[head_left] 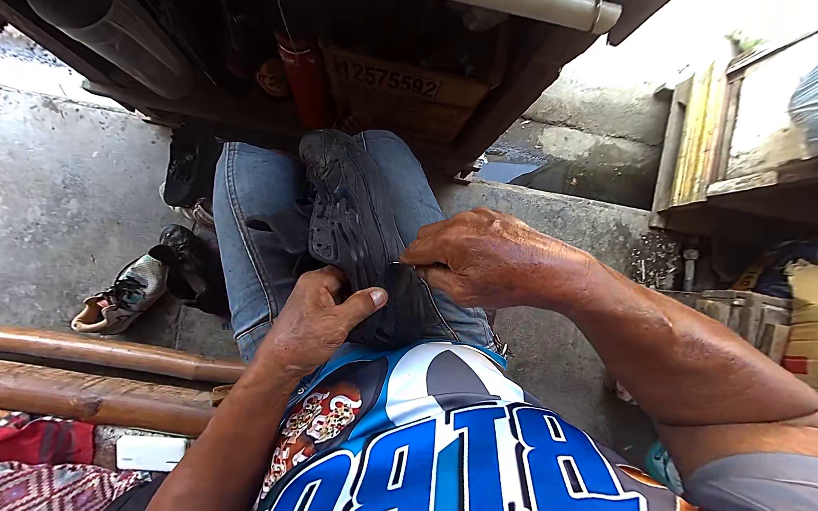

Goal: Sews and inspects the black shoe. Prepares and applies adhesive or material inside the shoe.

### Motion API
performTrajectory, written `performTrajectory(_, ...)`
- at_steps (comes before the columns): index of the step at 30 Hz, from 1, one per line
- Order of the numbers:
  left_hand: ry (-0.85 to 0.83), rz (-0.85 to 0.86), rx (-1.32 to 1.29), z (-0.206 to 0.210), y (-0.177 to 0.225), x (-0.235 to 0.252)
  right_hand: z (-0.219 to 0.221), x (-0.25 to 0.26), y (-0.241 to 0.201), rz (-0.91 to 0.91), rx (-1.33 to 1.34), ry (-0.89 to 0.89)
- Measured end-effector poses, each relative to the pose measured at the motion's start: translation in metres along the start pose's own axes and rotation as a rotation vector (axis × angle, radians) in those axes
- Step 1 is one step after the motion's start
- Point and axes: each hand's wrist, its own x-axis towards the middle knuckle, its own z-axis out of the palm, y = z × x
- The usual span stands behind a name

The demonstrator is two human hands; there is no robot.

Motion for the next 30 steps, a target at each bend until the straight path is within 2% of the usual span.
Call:
performTrajectory(6, -0.055, 0.014, -0.018, -0.001, -0.001, 0.007, 0.003, 0.017, 0.008, -0.091, -0.059, -0.010)
performTrajectory(12, -0.046, 0.012, -0.034, 0.000, -0.006, 0.009, 0.016, 0.025, 0.002, -0.072, -0.065, 0.034)
performTrajectory(16, -0.047, 0.038, 0.001, 0.001, -0.003, 0.003, 0.018, 0.016, 0.010, -0.107, 0.064, 0.113)
performTrajectory(19, -0.013, 0.125, 0.027, -0.012, 0.004, -0.012, 0.020, 0.004, 0.027, -0.175, 0.180, 0.158)
performTrajectory(22, 0.142, 0.271, -0.022, -0.059, 0.004, -0.037, 0.025, -0.008, 0.042, -0.173, 0.319, 0.176)
performTrajectory(25, 0.461, 0.337, 0.036, -0.119, -0.016, -0.057, 0.033, -0.015, 0.051, -0.167, 0.433, 0.199)
performTrajectory(27, 0.715, 0.290, 0.311, -0.140, -0.025, -0.065, 0.035, -0.016, 0.053, -0.171, 0.460, 0.219)
performTrajectory(28, 0.772, 0.255, 0.502, -0.142, -0.026, -0.066, 0.036, -0.016, 0.052, -0.167, 0.465, 0.228)
performTrajectory(30, 0.745, 0.216, 0.781, -0.123, -0.016, -0.063, 0.036, -0.015, 0.053, -0.163, 0.465, 0.221)
